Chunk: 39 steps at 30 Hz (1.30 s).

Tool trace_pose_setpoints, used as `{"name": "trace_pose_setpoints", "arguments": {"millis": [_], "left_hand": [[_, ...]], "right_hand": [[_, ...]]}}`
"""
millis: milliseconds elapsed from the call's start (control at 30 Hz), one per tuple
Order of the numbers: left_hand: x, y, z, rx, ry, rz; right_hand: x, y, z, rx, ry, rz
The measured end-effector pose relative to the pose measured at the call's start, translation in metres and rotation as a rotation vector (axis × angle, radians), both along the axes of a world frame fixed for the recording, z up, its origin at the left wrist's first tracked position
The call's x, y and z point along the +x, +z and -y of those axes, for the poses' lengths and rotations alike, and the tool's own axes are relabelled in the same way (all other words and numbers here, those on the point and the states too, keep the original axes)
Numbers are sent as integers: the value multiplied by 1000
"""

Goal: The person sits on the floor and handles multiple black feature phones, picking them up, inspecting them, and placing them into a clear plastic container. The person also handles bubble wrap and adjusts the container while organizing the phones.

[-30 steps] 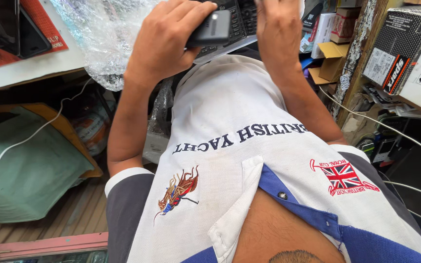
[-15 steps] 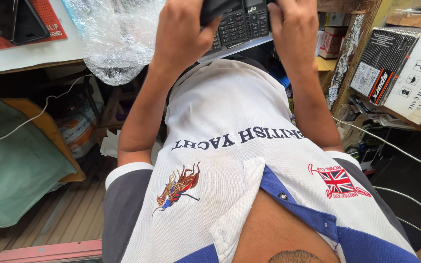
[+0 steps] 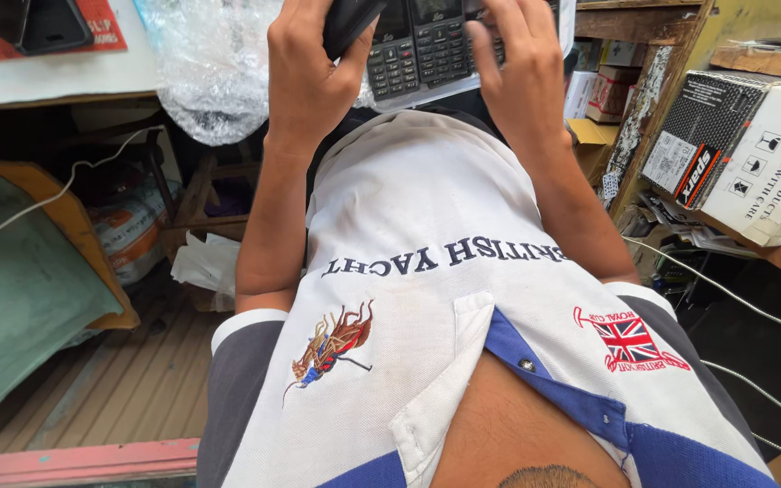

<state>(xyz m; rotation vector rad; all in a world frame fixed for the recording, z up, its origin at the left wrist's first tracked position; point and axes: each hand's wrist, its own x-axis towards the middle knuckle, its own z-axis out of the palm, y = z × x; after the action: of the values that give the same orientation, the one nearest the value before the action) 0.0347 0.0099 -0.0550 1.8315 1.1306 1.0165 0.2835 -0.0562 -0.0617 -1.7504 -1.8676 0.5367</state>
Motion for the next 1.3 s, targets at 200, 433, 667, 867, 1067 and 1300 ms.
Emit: {"name": "trace_pose_setpoints", "arguments": {"millis": [200,433,667,867,1067,1300], "left_hand": [[-6,11,12,17,-88,-263],[13,14,29,74,-151,-534],[16,3,32,159,-96,-574],[22,-7,37,253,-100,-654],[19,-10,35,296,-124,-692],[9,-2,35,253,-133,-543]], "right_hand": [[-21,-11,-15,48,7,-44],[19,-10,0,-24,-80,61],[4,-15,2,59,-1,73],[-17,-21,6,59,-81,104],[-11,-20,-2,110,-22,131],[-5,-8,7,104,169,28]]}}
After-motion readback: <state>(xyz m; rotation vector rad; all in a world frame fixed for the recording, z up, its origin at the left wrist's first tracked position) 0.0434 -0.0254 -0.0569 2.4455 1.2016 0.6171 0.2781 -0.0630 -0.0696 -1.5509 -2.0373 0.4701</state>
